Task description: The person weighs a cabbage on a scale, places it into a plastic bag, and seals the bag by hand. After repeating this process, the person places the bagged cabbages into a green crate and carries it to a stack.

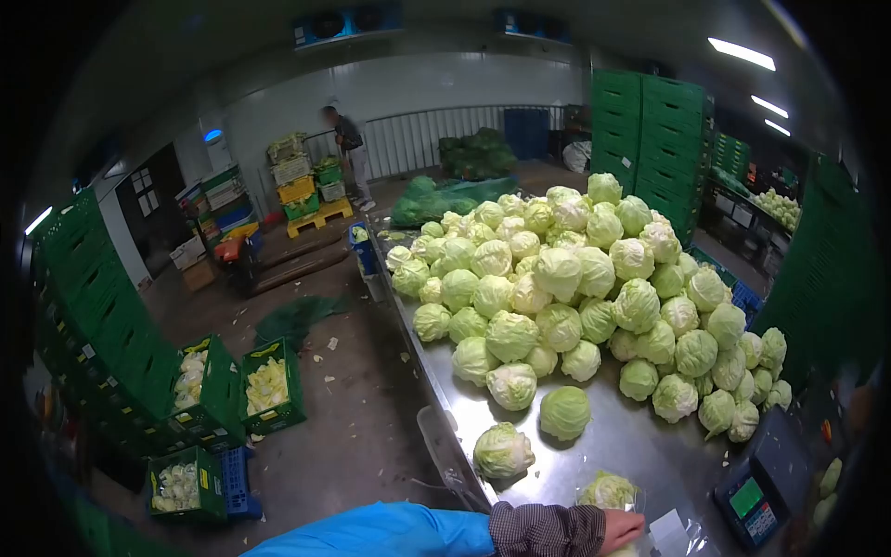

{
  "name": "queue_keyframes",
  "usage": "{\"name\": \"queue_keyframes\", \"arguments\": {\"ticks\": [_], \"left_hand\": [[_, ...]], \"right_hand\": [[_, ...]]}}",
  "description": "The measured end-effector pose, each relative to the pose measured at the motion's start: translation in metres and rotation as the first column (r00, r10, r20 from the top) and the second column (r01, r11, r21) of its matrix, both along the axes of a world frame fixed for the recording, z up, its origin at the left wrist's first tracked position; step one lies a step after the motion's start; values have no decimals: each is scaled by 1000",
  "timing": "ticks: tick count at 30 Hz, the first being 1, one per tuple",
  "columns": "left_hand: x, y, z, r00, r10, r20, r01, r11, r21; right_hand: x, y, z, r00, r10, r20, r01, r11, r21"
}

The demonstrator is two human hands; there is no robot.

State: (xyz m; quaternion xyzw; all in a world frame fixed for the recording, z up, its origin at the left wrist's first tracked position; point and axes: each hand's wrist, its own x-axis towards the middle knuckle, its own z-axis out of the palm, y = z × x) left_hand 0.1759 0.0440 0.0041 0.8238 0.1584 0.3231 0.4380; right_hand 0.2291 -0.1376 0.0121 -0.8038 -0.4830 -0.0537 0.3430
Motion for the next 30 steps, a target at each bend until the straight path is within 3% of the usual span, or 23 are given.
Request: {"name": "queue_keyframes", "arguments": {"ticks": [1, 3, 4, 7, 8, 9, 11, 12, 14, 15, 16, 17, 20, 21, 22, 23, 26, 30], "left_hand": [[4, -2, -7, 999, -47, -16, 48, 997, 60], [14, -9, -28, 987, -145, -64, 154, 972, 178], [3, -8, -15, 994, -84, -68, 96, 973, 211], [-48, -30, 12, 994, 95, -57, -75, 958, 277], [-54, -37, -1, 964, 258, 72, -267, 923, 276], [-57, -42, -16, 971, 237, -12, -236, 970, 61], [-59, -54, -47, 978, 143, -154, -191, 907, -375], [-60, -59, -63, 976, 75, -203, -179, 803, -569], [-63, -63, -100, 965, -77, -251, -183, 487, -854], [-62, -64, -134, 967, 87, -239, -204, 827, -524], [-60, -66, -166, 963, 224, -152, -237, 969, -74], [-56, -66, -196, 952, 305, -12, -277, 880, 387], [-71, -58, -161, 951, 294, 91, -292, 768, 569], [-64, -60, -167, 942, 335, -1, -327, 920, 215], [-51, -65, -176, 936, 336, -100, -349, 921, -173], [-42, -67, -186, 935, 298, -191, -354, 770, -531], [-51, -72, -134, 880, 446, -162, -411, 547, -729], [-41, -60, -159, 984, 155, -83, -160, 593, -789]], "right_hand": [[0, 0, -8, 973, 94, -212, -86, 995, 48], [0, -2, -24, 763, 286, -580, -214, 958, 192], [0, -4, -32, 705, 273, -655, -172, 961, 215], [5, -6, -34, 717, 234, -656, -94, 966, 242], [5, -8, -29, 700, 216, -680, -81, 971, 225], [4, -8, -20, 681, 197, -705, -67, 976, 208], [0, -9, -4, 641, 186, -745, -57, 979, 196], [-5, -7, 3, 621, 196, -759, -59, 977, 204], [-10, -4, 7, 588, 200, -784, -54, 976, 209], [-13, -2, 6, 575, 188, -796, -44, 979, 199], [-14, -2, 5, 563, 173, -808, -34, 982, 186], [-13, -1, 2, 523, 173, -834, -33, 982, 183], [-6, -2, -5, 412, 166, -896, -31, 985, 168], [-6, 0, -6, 359, 182, -916, -34, 983, 182], [-6, 1, -7, 297, 195, -935, -33, 980, 195], [-5, 0, -8, 221, 215, -951, -26, 976, 215], [3, -1, -14, -48, 293, -955, 6, 956, 293], [12, -2, -26, -353, 356, -865, 47, 930, 364]]}}
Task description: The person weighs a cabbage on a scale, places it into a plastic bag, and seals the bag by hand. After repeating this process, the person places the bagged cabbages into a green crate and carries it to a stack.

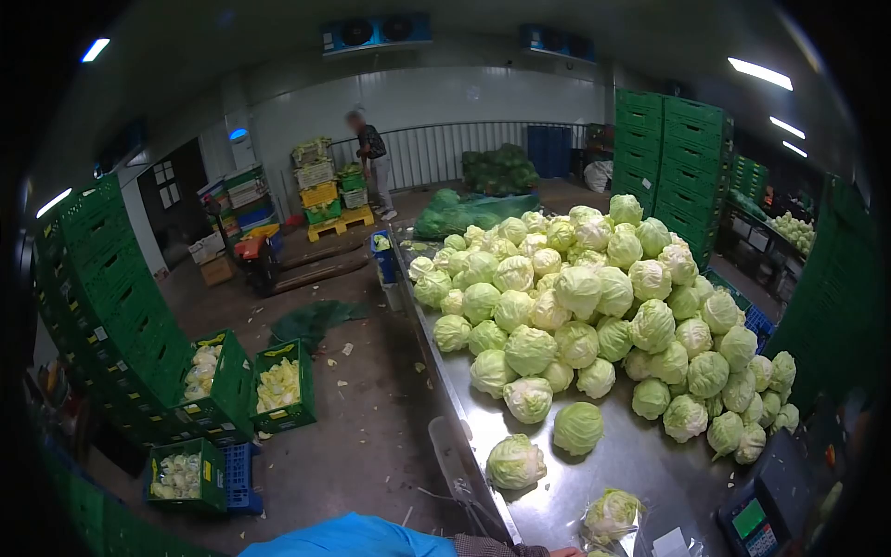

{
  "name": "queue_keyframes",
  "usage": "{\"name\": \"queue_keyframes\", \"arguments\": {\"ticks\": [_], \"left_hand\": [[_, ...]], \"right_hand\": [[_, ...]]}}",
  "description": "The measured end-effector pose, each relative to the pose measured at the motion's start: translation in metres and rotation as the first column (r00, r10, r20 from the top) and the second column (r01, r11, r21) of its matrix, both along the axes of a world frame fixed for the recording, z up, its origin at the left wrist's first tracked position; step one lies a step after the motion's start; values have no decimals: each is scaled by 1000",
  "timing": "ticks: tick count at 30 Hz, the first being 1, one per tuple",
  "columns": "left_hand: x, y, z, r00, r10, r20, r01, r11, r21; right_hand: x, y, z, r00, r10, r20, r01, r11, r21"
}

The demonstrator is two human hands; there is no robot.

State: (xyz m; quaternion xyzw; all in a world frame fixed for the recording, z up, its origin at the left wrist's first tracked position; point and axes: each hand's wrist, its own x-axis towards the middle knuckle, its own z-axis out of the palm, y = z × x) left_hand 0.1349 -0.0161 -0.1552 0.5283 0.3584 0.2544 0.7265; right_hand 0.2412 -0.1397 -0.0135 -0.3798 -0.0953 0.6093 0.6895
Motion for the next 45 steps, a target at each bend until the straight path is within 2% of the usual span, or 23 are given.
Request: {"name": "queue_keyframes", "arguments": {"ticks": [4, 7, 9, 11, 12, 14, 16, 17, 18, 19, 20, 22, 24, 25, 28, 31, 33, 36, 37, 38, 40, 41, 45], "left_hand": [[10, 11, -20, 987, -146, 64, 149, 988, -36], [12, 16, -34, 978, -194, 70, 196, 980, -20], [12, 20, -41, 975, -213, 59, 212, 977, 20], [16, 26, -58, 976, -219, 1, 214, 955, 205], [20, 29, -72, 980, -192, -60, 199, 878, 436], [25, 39, -95, 988, -80, -131, 153, 566, 810], [10, 44, -98, 989, -62, -136, 140, 706, 694], [2, 43, -100, 989, -54, -137, 128, 769, 626], [-9, 47, -74, 986, -161, -53, 154, 982, -111], [-12, 45, -73, 990, -134, -49, 126, 982, -141], [-16, 44, -72, 993, -107, -48, 97, 980, -173], [-19, 35, -66, 996, -83, -25, 76, 974, -214], [-15, 26, -60, 995, -99, 12, 99, 976, -193], [-12, 22, -56, 995, -102, 23, 104, 977, -184], [-10, 14, -49, 996, -84, 30, 88, 986, -144], [-14, 8, -45, 1000, -25, -3, 25, 994, -102], [-16, 3, -41, 995, 66, -74, -69, 997, -36], [-20, -15, -27, 891, 377, -253, -308, 912, 271], [-38, -22, 20, 839, 453, -302, -252, 815, 522], [-52, -30, 73, 918, 223, -327, -145, 958, 247], [-64, -27, 123, 930, 161, -330, 42, 847, 531], [-63, -23, 131, 941, 114, -320, 107, 795, 597], [-46, -6, 111, 944, 18, -330, 195, 776, 600]], "right_hand": [[16, 2, -8, 990, 91, -105, -82, 993, 85], [10, -1, 13, 999, 36, 4, -36, 999, 39], [8, 1, 22, 998, 55, -40, -55, 998, 2], [9, 1, 21, 995, 69, -74, -69, 998, 6], [13, 2, 15, 994, 73, -87, -70, 997, 30], [14, 4, 13, 990, 49, -134, -42, 998, 56], [12, 7, 16, 979, -11, -204, 23, 998, 58], [14, 7, 13, 973, 26, -231, 0, 994, 111], [19, 6, 6, 965, 63, -253, -22, 986, 163], [24, 5, 0, 956, 102, -274, -43, 976, 214], [26, 8, -9, 926, 230, -299, -114, 926, 359], [25, 18, -20, 828, 482, -287, -218, 748, 627], [21, 9, -19, 955, 233, -182, -205, 966, 159], [16, 5, -14, 989, 129, -76, -135, 987, -90], [1, 6, 9, 990, 136, -48, -140, 984, -113], [9, 6, 12, 992, 24, -123, -41, 990, -136], [8, 11, 25, 987, -39, -157, 28, 997, -72], [6, 10, 32, 967, -10, -253, 17, 999, 27], [5, 10, 34, 957, 20, -288, -2, 998, 64], [2, 10, 36, 970, 21, -243, -14, 999, 31], [-10, 10, 43, 987, 30, -156, -37, 998, -44], [-12, 9, 41, 985, 48, -165, -57, 997, -54], [-7, 7, 19, 988, 80, -132, -87, 995, -48]]}}
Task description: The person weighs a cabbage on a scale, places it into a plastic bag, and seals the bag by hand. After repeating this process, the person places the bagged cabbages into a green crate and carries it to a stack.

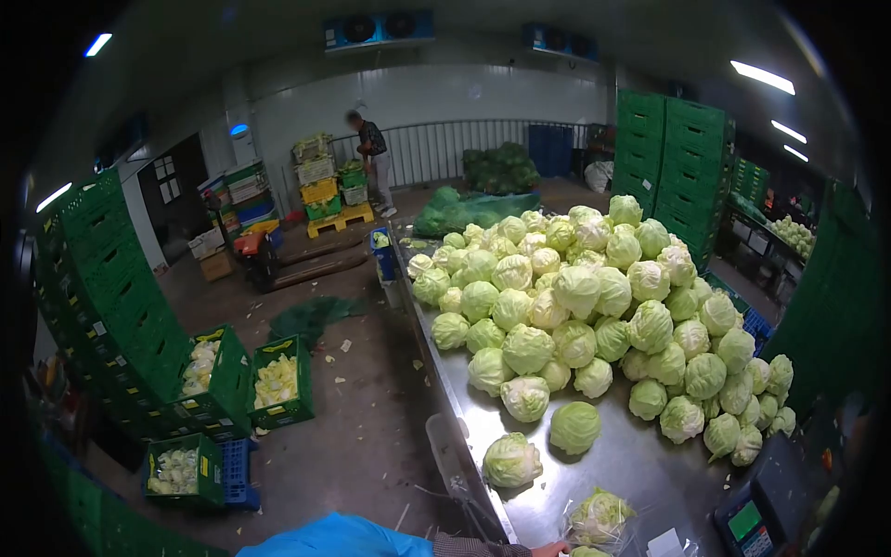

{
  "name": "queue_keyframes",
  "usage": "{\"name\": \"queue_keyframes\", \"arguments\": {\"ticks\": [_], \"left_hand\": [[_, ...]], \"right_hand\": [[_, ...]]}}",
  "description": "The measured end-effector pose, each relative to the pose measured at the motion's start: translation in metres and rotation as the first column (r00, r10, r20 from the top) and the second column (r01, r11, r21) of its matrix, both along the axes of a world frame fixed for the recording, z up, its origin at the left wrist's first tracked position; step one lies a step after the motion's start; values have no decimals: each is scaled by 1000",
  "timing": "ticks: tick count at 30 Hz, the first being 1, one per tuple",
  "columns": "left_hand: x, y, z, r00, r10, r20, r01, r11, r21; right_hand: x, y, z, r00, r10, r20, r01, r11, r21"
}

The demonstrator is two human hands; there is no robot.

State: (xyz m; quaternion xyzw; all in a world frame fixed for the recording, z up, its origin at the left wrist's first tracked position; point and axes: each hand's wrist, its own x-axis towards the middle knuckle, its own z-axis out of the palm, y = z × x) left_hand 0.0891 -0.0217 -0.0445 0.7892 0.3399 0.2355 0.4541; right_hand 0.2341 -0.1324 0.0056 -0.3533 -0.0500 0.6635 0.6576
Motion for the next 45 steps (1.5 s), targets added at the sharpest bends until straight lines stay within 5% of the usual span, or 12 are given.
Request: {"name": "queue_keyframes", "arguments": {"ticks": [8, 29, 34, 36, 37, 40, 42, 45], "left_hand": [[24, 20, -56, 996, -72, -53, 65, 989, -130], [27, 34, -68, 996, -56, -71, 39, 974, -221], [-1, 15, -41, 983, 158, -91, -176, 951, -254], [-12, -8, -15, 952, 307, -10, -296, 908, -296], [-13, -19, -20, 944, 323, 64, -302, 927, -224], [-28, -28, 15, 995, -16, 94, 12, 999, 41], [-30, -27, 10, 987, -52, 151, 39, 995, 88], [-41, -32, 3, 951, -305, 43, 295, 942, 162]], "right_hand": [[0, 3, -2, 999, 32, 6, -32, 999, -29], [9, 4, -27, 998, 58, 31, -56, 998, -41], [-2, 6, 2, 966, -49, 255, 31, 997, 75], [16, 4, -51, 952, 69, 299, -40, 994, -103], [10, 4, -48, 926, 8, 378, 5, 999, -33], [-5, 12, -18, 866, -111, 488, 255, 937, -240], [-2, 12, -16, 836, -66, 544, 261, 921, -289], [-6, 11, -22, 746, -8, 666, 282, 910, -304]]}}
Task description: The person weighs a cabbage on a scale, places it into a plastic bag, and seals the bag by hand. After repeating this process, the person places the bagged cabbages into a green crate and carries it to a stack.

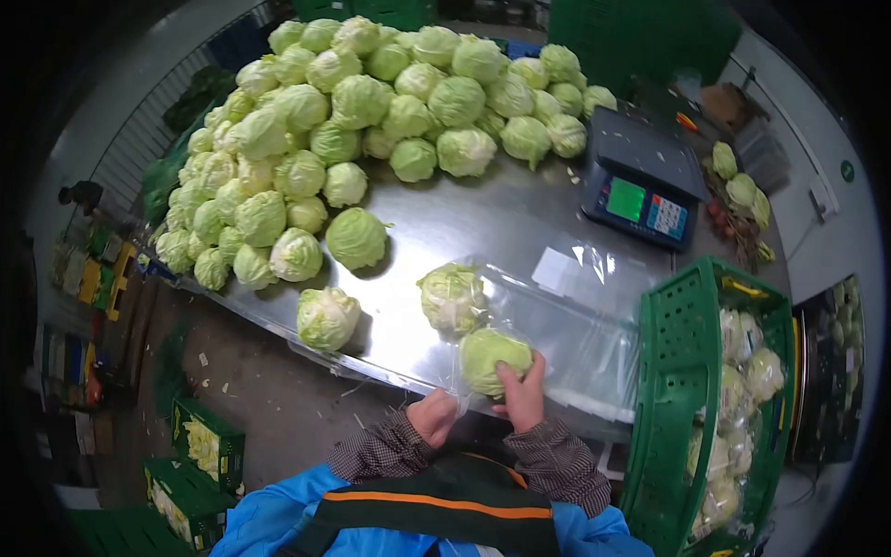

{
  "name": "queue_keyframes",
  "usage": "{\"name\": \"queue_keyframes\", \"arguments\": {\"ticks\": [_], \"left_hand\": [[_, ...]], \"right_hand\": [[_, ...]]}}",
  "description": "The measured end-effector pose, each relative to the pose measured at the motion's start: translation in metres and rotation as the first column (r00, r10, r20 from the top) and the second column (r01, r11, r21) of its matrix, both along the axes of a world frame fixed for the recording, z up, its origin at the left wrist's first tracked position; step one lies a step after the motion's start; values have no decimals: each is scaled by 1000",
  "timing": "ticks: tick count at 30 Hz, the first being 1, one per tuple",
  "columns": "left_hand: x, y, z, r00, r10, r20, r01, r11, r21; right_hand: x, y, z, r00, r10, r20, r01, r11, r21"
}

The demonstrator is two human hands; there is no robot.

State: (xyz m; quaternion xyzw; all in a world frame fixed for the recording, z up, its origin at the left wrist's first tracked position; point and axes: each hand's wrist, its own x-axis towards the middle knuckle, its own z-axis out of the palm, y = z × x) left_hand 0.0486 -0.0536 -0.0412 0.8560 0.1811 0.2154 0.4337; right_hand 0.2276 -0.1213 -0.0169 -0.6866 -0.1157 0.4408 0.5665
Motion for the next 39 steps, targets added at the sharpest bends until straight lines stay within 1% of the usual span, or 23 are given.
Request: {"name": "queue_keyframes", "arguments": {"ticks": [2, 3, 5, 6, 7, 8, 9, 12, 16, 19, 20, 22, 23, 24, 25, 28, 30, 33, 34, 35, 37, 38, 39], "left_hand": [[-2, -1, -8, 991, -122, -58, 126, 989, 74], [-3, 0, -9, 981, -175, -87, 185, 976, 118], [-6, 3, -7, 991, -120, -61, 121, 993, 15], [-10, 1, -10, 996, -54, -76, 48, 996, -79], [-15, -3, -17, 995, 10, -99, -27, 984, -174], [-23, -4, -31, 979, 118, -165, -191, 814, -548], [-18, -1, -25, 952, 145, -269, -263, 836, -481], [5, 4, 5, 790, 205, -577, -397, 889, -228], [16, 10, 7, 740, 226, -633, -398, 906, -141], [2, 7, -18, 792, 172, -586, -373, 896, -241], [1, 5, -26, 769, 153, -620, -344, 917, -200], [8, 7, -30, 777, 77, -625, -376, 853, -362], [11, 9, -29, 781, 38, -624, -390, 810, -439], [16, 14, -21, 834, -62, -548, -379, 658, -651], [18, 19, -21, 877, -45, -478, -368, 577, -729], [20, 45, -16, 955, 122, -270, -294, 299, -908], [14, 74, 8, 936, 318, -148, -226, 223, -948], [18, 117, 64, 923, 379, -60, -214, 379, -900], [21, 131, 77, 933, 359, 11, -137, 384, -913], [28, 146, 85, 922, 385, 45, -121, 395, -911], [41, 170, 98, 914, 398, 83, -120, 458, -881], [47, 182, 98, 906, 417, 76, -65, 315, -947], [53, 194, 101, 899, 431, 71, -4, 171, -985]], "right_hand": [[-3, -4, -6, 985, 86, 151, -82, 996, -31], [-2, -8, -23, 920, 160, 357, -145, 987, -67], [3, -11, -65, 649, 292, 703, -245, 954, -170], [-1, -8, -47, 507, 330, 796, -251, 940, -229], [-5, -5, -18, 485, 469, 738, -282, 883, -376], [-8, 1, 19, 460, 593, 661, -305, 805, -510], [-8, 3, 39, 434, 700, 567, -322, 709, -628], [-3, -16, 26, 193, 623, 758, -255, 778, -575], [26, -24, 26, -28, 344, 939, -82, 935, -345], [39, -15, 8, 73, 297, 952, 51, 952, -301], [41, -14, -5, 227, 373, 899, 6, 923, -385], [45, -10, -32, 499, 497, 710, -120, 851, -511], [44, -9, -38, 477, 520, 709, -130, 839, -528], [41, -6, -39, 453, 542, 708, -140, 827, -544], [39, -1, -38, 426, 564, 707, -150, 815, -560], [33, 10, -2, 347, 532, 772, -253, 846, -469], [46, 28, 16, 507, 381, 773, -308, 918, -251], [73, 64, 55, 612, 111, 783, -407, 893, 191], [77, 76, 65, 852, 128, 507, -313, 902, 298], [80, 88, 73, 977, 137, 161, -188, 913, 362], [92, 116, 81, 875, 87, 476, -255, 919, 301], [94, 124, 84, 787, 61, 614, -277, 924, 263], [97, 128, 87, 882, 56, 468, -224, 923, 313]]}}
